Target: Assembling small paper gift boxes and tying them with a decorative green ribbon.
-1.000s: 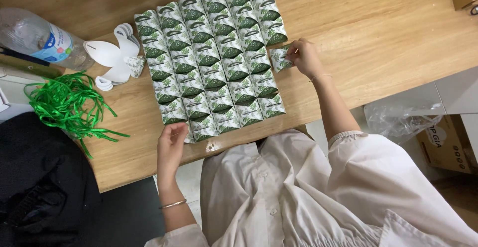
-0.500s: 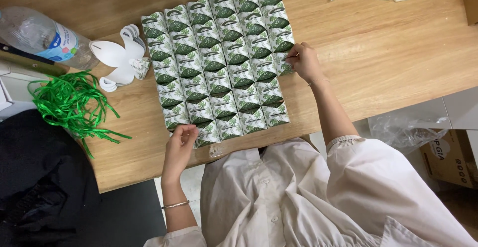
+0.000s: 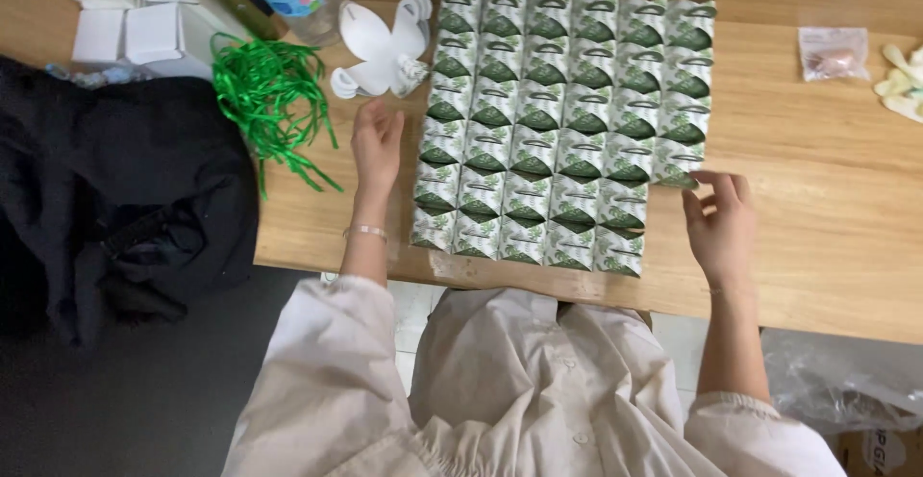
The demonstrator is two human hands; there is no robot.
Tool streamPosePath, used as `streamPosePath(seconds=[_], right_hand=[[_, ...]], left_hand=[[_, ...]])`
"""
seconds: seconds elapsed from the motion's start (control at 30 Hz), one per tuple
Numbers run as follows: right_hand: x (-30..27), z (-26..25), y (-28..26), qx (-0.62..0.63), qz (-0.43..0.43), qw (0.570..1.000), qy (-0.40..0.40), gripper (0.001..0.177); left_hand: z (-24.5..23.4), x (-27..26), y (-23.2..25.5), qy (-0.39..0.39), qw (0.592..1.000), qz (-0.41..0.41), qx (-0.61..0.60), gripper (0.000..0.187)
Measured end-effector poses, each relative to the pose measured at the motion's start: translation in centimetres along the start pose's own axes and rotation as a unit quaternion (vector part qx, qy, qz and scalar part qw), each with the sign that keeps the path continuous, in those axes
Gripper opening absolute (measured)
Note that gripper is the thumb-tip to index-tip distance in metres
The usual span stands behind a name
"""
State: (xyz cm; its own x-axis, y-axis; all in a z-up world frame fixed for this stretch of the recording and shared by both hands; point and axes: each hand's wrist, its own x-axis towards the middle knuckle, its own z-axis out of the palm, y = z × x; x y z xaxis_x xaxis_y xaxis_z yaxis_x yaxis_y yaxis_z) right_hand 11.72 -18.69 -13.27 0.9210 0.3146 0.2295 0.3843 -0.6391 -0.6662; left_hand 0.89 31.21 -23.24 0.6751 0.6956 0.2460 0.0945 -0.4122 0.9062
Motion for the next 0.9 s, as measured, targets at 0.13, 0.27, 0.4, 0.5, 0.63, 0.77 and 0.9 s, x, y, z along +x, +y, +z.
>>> streamPosePath(seconds=[0.13,0.27,0.4,0.5,0.63,0.77,0.9], right_hand=[[-2.4,-1.2,-0.6,-0.017,0.004,0.999,-0.027,0.017],[-5.0,-1.8,0.9,-0.061,0.034,0.996,-0.046,0.012],[-6.7,-1.5,1.8,-0.082,0.054,0.993,-0.067,0.011],[-7.1,-0.6,1.8,-0.058,0.055,0.994,-0.075,0.012],[-6.4,0.2,0.3,-0.039,0.058,0.995,-0.077,0.013],[-5.9,0.5,-1.2,-0.047,0.036,0.995,-0.079,0.013],[-5.9,0.8,-2.9,0.003,0.050,0.994,-0.094,0.015]], left_hand=[[2.8,7.5,-7.6,-0.005,0.999,0.011,0.041,0.038],[5.2,10.0,-10.5,-0.068,0.997,0.010,0.037,0.040],[4.4,8.5,-4.0,-0.079,0.984,-0.063,0.147,0.030],[5.0,8.4,-4.5,-0.012,0.995,-0.018,0.097,0.026],[4.7,9.5,-7.7,-0.002,1.000,-0.005,0.002,0.019],[3.3,10.5,-6.4,0.093,0.983,-0.017,-0.155,0.015],[0.3,6.8,5.6,0.041,0.951,-0.012,-0.307,0.014]])
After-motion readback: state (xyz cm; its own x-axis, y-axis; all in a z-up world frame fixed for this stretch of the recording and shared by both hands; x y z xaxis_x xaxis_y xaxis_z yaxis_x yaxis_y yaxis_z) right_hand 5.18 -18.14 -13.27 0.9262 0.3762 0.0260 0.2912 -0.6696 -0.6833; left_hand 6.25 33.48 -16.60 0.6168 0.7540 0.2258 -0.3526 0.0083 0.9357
